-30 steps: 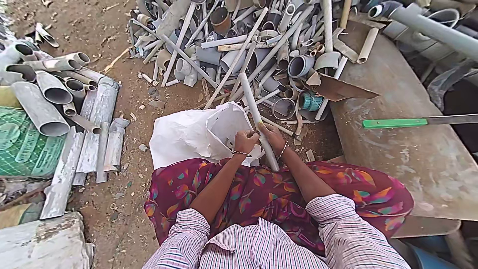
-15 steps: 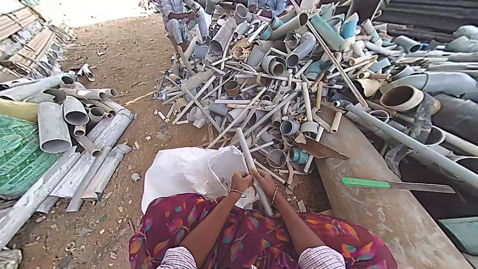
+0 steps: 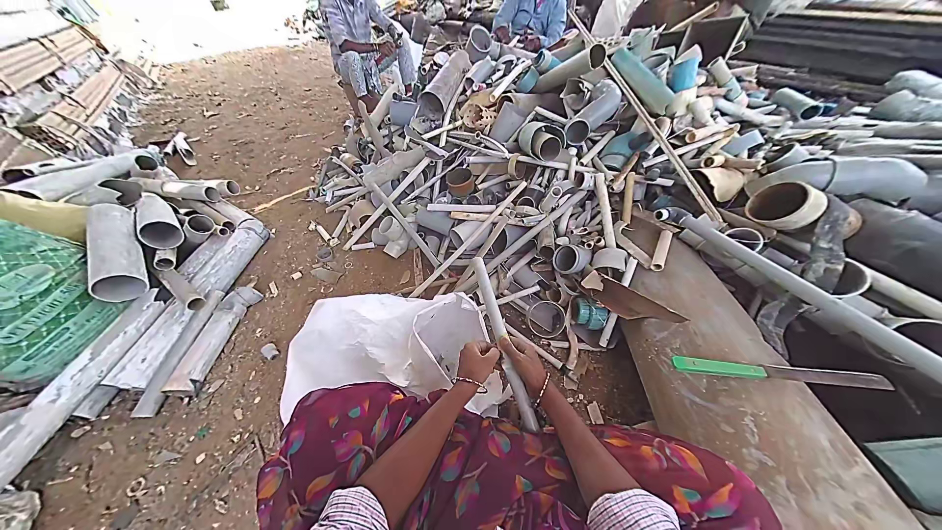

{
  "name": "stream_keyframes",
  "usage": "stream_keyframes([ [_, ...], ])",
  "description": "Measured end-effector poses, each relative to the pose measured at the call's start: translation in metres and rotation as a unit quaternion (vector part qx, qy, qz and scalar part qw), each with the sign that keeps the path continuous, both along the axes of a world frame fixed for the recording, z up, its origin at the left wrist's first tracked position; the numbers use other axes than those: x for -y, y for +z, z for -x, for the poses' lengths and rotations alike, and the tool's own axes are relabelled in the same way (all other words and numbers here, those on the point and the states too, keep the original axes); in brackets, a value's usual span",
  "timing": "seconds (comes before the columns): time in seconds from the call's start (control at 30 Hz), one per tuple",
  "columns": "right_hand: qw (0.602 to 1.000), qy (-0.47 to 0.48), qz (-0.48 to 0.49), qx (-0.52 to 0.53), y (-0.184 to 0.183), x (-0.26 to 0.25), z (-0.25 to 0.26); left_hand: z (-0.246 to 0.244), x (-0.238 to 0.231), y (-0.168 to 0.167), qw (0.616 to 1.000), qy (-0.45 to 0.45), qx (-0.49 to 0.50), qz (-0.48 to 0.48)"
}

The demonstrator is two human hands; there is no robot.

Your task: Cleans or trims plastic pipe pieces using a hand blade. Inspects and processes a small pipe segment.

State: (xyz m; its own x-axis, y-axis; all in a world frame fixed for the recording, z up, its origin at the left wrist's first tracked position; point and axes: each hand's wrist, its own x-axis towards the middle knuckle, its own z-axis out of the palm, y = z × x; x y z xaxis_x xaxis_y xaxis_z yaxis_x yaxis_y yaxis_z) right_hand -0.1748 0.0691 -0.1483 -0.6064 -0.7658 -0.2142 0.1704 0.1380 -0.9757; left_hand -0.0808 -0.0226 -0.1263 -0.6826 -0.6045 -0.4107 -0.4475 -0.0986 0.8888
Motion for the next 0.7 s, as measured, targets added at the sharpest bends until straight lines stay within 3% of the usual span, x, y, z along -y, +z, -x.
stream_keyframes([
  [0.1, 0.998, -0.051, -0.037, -0.017, 0.000, 0.001, 0.006, 0.002, 0.001, -0.001, 0.999, -0.006, 0.029, 0.019],
  [0.2, 0.979, -0.087, -0.164, -0.089, 0.008, -0.007, 0.025, 0.001, 0.007, 0.004, 0.987, 0.017, 0.095, 0.131],
  [0.37, 0.866, 0.045, -0.377, -0.325, 0.031, -0.031, 0.059, -0.015, 0.047, -0.008, 0.925, 0.140, 0.156, 0.318],
  [0.53, 0.765, 0.173, -0.528, -0.326, 0.039, -0.029, 0.057, -0.019, 0.063, -0.027, 0.916, 0.098, 0.324, 0.217],
  [0.63, 0.742, 0.213, -0.548, -0.321, 0.024, -0.023, 0.060, -0.017, 0.063, -0.024, 0.917, 0.056, 0.336, 0.207],
  [0.7, 0.750, 0.217, -0.527, -0.335, 0.012, -0.021, 0.065, -0.017, 0.062, -0.014, 0.920, 0.049, 0.322, 0.219],
])
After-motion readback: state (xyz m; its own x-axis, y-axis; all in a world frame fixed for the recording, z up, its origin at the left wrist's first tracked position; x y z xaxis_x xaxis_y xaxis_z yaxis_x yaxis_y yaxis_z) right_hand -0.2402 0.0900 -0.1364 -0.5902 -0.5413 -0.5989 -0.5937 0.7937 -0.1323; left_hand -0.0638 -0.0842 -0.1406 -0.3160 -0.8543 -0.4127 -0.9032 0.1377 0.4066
